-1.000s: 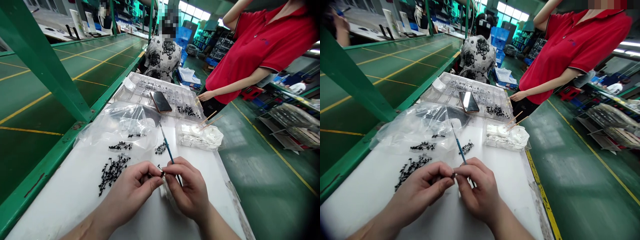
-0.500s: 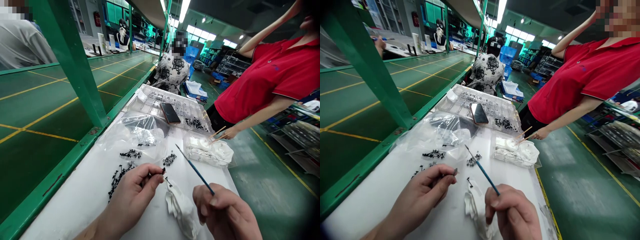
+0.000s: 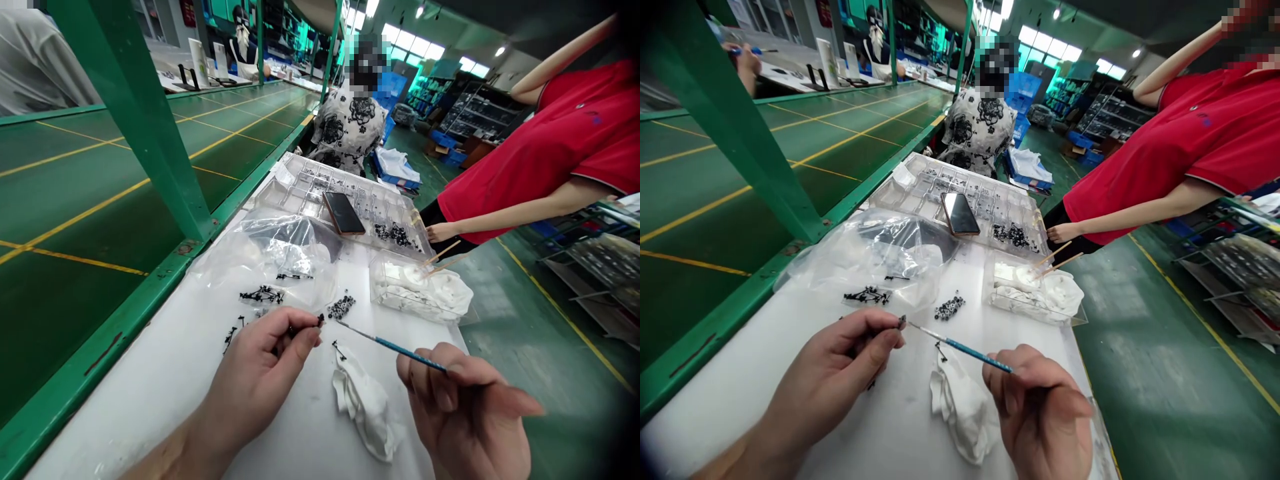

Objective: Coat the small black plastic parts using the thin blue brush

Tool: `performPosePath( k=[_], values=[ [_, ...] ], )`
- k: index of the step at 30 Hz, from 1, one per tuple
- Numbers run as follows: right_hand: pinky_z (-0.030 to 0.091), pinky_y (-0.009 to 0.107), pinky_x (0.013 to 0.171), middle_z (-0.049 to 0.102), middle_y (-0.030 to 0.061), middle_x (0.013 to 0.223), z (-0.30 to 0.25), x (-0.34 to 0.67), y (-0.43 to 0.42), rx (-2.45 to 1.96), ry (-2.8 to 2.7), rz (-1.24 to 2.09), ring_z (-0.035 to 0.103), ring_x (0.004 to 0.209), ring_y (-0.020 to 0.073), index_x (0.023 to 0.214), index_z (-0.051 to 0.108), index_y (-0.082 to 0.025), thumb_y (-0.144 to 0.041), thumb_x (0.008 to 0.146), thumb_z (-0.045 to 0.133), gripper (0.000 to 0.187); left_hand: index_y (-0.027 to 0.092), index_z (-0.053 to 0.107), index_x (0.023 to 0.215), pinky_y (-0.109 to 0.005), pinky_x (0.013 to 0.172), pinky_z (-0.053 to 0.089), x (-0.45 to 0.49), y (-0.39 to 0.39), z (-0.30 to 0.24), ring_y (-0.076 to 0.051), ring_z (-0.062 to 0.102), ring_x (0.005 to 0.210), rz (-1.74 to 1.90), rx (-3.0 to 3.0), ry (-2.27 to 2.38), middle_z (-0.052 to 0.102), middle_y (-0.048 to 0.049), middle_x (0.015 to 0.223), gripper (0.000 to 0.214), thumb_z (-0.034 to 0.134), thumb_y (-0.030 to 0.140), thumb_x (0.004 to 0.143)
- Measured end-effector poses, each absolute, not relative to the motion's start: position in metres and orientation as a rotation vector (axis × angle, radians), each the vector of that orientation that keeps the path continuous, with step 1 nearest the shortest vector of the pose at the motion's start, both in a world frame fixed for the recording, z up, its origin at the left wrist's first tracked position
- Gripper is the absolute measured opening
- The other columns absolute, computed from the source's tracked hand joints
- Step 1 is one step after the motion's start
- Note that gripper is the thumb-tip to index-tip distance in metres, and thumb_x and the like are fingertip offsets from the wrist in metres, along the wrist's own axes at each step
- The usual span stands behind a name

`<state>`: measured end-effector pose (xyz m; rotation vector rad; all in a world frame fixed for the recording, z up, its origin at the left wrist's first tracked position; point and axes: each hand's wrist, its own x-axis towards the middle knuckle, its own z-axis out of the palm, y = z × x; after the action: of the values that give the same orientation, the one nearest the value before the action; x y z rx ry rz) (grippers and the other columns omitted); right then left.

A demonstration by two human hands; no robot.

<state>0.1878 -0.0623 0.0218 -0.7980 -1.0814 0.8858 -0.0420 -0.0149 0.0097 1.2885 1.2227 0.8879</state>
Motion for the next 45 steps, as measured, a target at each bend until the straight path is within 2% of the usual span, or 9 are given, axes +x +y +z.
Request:
performPosePath(
  k=[5, 15, 32, 35, 38, 40, 42, 45],
  values=[
    [0.044, 0.031, 0.057, 0.043, -0.0004, 0.059, 0.021, 0.187, -0.063, -0.813, -1.09, 0.909, 0.044, 0.054, 0.0115, 0.096, 0.075, -0.022, -0.053, 0.109, 0.042, 0.047, 0.027, 0.071, 0.098, -0.02, 0.062, 0.043, -0.043, -0.016, 0.011, -0.008, 0.055, 0.067, 0.911, 1.385, 1.19, 0.067, 0.0029, 0.082, 0.022, 0.062, 0.047, 0.098],
    [0.042, 0.031, 0.057, 0.045, 0.0004, 0.062, 0.019, 0.189, -0.062, -0.821, -1.074, 0.941, 0.046, 0.057, 0.0122, 0.097, 0.074, -0.021, -0.047, 0.11, 0.042, 0.043, 0.029, 0.071, 0.102, -0.023, 0.069, 0.046, -0.044, -0.016, 0.011, -0.01, 0.063, 0.075, 0.895, 1.41, 1.187, 0.072, 0.0031, 0.088, 0.023, 0.059, 0.049, 0.099],
    [0.04, 0.03, 0.056, 0.045, 0.0007, 0.063, 0.016, 0.19, -0.061, -0.835, -1.055, 0.936, 0.045, 0.057, 0.0123, 0.096, 0.073, -0.02, -0.046, 0.109, 0.045, 0.041, 0.029, 0.072, 0.097, -0.022, 0.064, 0.043, -0.043, -0.016, 0.015, -0.009, 0.056, 0.068, 0.885, 1.435, 1.195, 0.067, 0.0036, 0.082, 0.019, 0.061, 0.045, 0.098],
    [0.041, 0.03, 0.056, 0.044, 0.0003, 0.063, 0.017, 0.195, -0.06, -0.832, -1.025, 0.909, 0.045, 0.056, 0.0119, 0.097, 0.073, -0.02, -0.046, 0.109, 0.044, 0.041, 0.029, 0.072, 0.098, -0.021, 0.067, 0.044, -0.043, -0.016, 0.015, -0.009, 0.06, 0.073, 0.89, 1.426, 1.199, 0.071, 0.0025, 0.088, 0.02, 0.061, 0.046, 0.098],
    [0.045, 0.031, 0.059, 0.053, 0.0022, 0.072, 0.014, 0.198, -0.058, -0.822, -0.975, 0.883, 0.051, 0.062, 0.0132, 0.106, 0.074, -0.025, -0.042, 0.109, 0.046, 0.033, 0.029, 0.072, 0.1, -0.02, 0.062, 0.042, -0.042, -0.016, 0.014, -0.009, 0.056, 0.067, 0.829, 1.335, 1.167, 0.067, 0.0026, 0.076, 0.026, 0.061, 0.052, 0.097],
    [0.047, 0.031, 0.062, 0.063, 0.0047, 0.084, 0.01, 0.197, -0.057, -0.87, -0.98, 0.893, 0.058, 0.07, 0.0146, 0.118, 0.072, -0.031, -0.036, 0.11, 0.043, 0.03, 0.027, 0.071, 0.098, -0.019, 0.052, 0.035, -0.039, -0.017, 0.012, -0.008, 0.046, 0.056, 0.748, 1.248, 1.11, 0.054, 0.005, 0.06, 0.03, 0.062, 0.055, 0.096],
    [0.048, 0.03, 0.064, 0.067, 0.0064, 0.094, 0.005, 0.192, -0.057, -0.949, -1.03, 0.908, 0.062, 0.077, 0.0149, 0.124, 0.068, -0.032, -0.03, 0.111, 0.039, 0.032, 0.024, 0.069, 0.097, -0.018, 0.048, 0.029, -0.035, -0.018, 0.011, -0.006, 0.038, 0.05, 0.687, 1.158, 1.023, 0.046, 0.0066, 0.055, 0.033, 0.063, 0.056, 0.095],
    [0.053, 0.031, 0.076, 0.064, 0.007, 0.107, -0.001, 0.182, -0.061, -1.053, -1.202, 0.843, 0.062, 0.089, 0.0154, 0.129, 0.064, -0.029, -0.031, 0.108, 0.05, 0.025, 0.02, 0.065, 0.093, -0.015, 0.05, 0.031, -0.027, -0.017, 0.01, -0.002, 0.044, 0.052, 0.739, 0.875, 0.828, 0.062, 0.0036, 0.073, 0.029, 0.067, 0.049, 0.095]
  ],
)
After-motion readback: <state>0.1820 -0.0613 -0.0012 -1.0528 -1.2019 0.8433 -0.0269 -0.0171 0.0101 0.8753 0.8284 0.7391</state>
